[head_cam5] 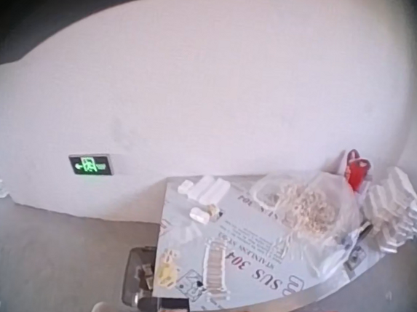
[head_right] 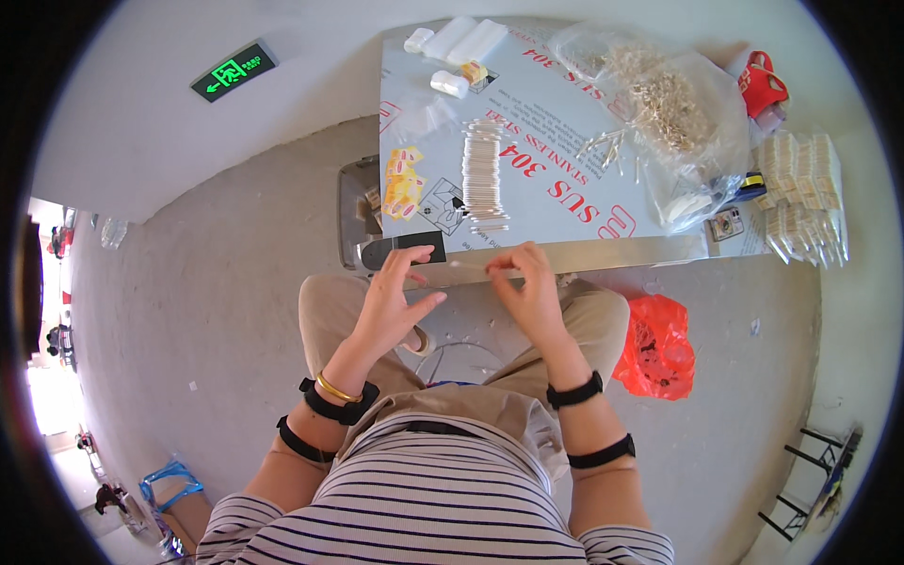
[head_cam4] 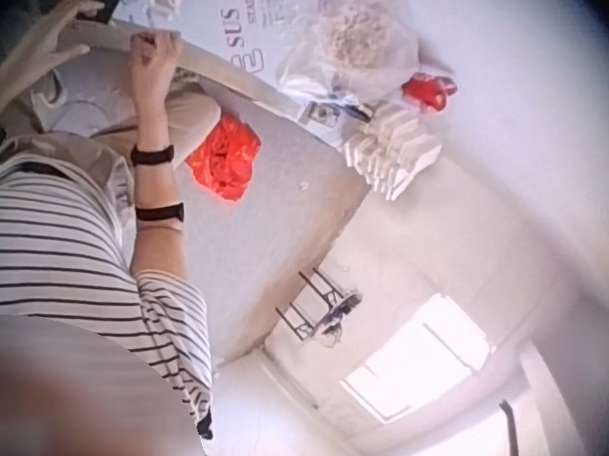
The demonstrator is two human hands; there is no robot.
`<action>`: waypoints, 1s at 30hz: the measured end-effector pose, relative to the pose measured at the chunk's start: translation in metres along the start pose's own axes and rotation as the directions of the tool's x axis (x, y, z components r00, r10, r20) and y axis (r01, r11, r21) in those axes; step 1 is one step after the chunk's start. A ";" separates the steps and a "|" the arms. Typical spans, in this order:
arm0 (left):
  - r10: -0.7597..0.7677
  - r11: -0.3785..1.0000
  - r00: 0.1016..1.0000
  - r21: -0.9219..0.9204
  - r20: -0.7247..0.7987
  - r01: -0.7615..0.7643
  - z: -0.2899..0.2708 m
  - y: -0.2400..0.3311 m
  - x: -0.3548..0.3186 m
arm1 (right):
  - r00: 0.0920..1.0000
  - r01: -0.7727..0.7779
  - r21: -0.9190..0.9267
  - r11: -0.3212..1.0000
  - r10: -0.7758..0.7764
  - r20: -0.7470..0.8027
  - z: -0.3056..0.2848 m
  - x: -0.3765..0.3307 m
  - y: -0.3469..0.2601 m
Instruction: The person gathers cotton swabs into a pile, aligns them into a neat row, and picks up a small plastic bag. They then slide the row of cotton swabs into the bag and set the packaged item down on the table.
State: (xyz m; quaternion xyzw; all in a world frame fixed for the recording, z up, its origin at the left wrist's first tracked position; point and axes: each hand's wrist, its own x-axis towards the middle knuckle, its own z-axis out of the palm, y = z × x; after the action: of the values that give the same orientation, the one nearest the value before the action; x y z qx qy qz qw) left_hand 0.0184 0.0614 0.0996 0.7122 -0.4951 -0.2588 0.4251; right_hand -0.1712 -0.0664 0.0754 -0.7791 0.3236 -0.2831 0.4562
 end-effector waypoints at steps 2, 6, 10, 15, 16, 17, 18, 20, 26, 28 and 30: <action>0.009 0.996 0.993 0.092 0.122 -0.020 0.007 -0.021 0.000 | 0.990 -0.087 -0.095 0.992 0.075 -0.122 0.002 0.012 0.042; -0.019 0.943 0.927 0.314 0.374 -0.107 0.015 -0.048 -0.007 | 0.984 -0.116 -0.163 0.980 0.091 -0.151 0.015 0.044 0.101; -0.125 0.967 0.897 0.255 0.425 0.014 0.020 -0.061 -0.010 | 0.993 -0.051 -0.299 0.953 0.016 -0.118 0.026 0.071 0.132; -0.060 0.964 0.905 0.259 0.421 -0.057 0.022 -0.065 -0.004 | 0.998 -0.042 -0.351 0.936 0.021 -0.063 0.039 0.082 0.143; -0.063 0.965 0.903 0.256 0.424 -0.053 0.023 -0.068 -0.003 | 0.998 -0.046 -0.366 0.930 0.027 -0.057 0.040 0.082 0.144; -0.047 0.963 0.908 0.259 0.416 -0.069 0.024 -0.071 -0.002 | 0.998 -0.048 -0.379 0.924 0.031 -0.049 0.041 0.082 0.142; -0.031 0.961 0.912 0.263 0.409 -0.085 0.025 -0.073 -0.001 | 0.998 -0.050 -0.380 0.924 0.035 -0.046 0.041 0.082 0.141; -0.097 0.965 0.894 0.261 0.437 -0.022 0.027 -0.076 0.005 | 0.999 -0.033 -0.382 0.923 0.017 -0.044 0.041 0.079 0.138; -0.232 0.956 0.902 0.258 0.365 0.141 0.047 -0.108 0.033 | 1.000 0.017 -0.395 0.918 -0.013 0.014 0.040 0.078 0.134; -0.291 0.922 0.893 0.351 0.343 0.165 0.051 -0.114 0.044 | 0.999 0.032 -0.405 0.914 -0.019 0.035 0.041 0.077 0.134; -0.362 0.837 0.858 0.532 0.364 0.128 0.053 -0.114 0.055 | 0.998 0.046 -0.415 0.909 -0.025 0.056 0.040 0.076 0.134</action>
State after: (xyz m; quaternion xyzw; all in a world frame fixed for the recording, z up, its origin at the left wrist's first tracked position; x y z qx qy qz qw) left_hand 0.0526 0.0094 -0.0229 0.7752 -0.5307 -0.3364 0.0661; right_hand -0.1268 -0.1532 -0.0504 -0.8709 0.3510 -0.1966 0.2824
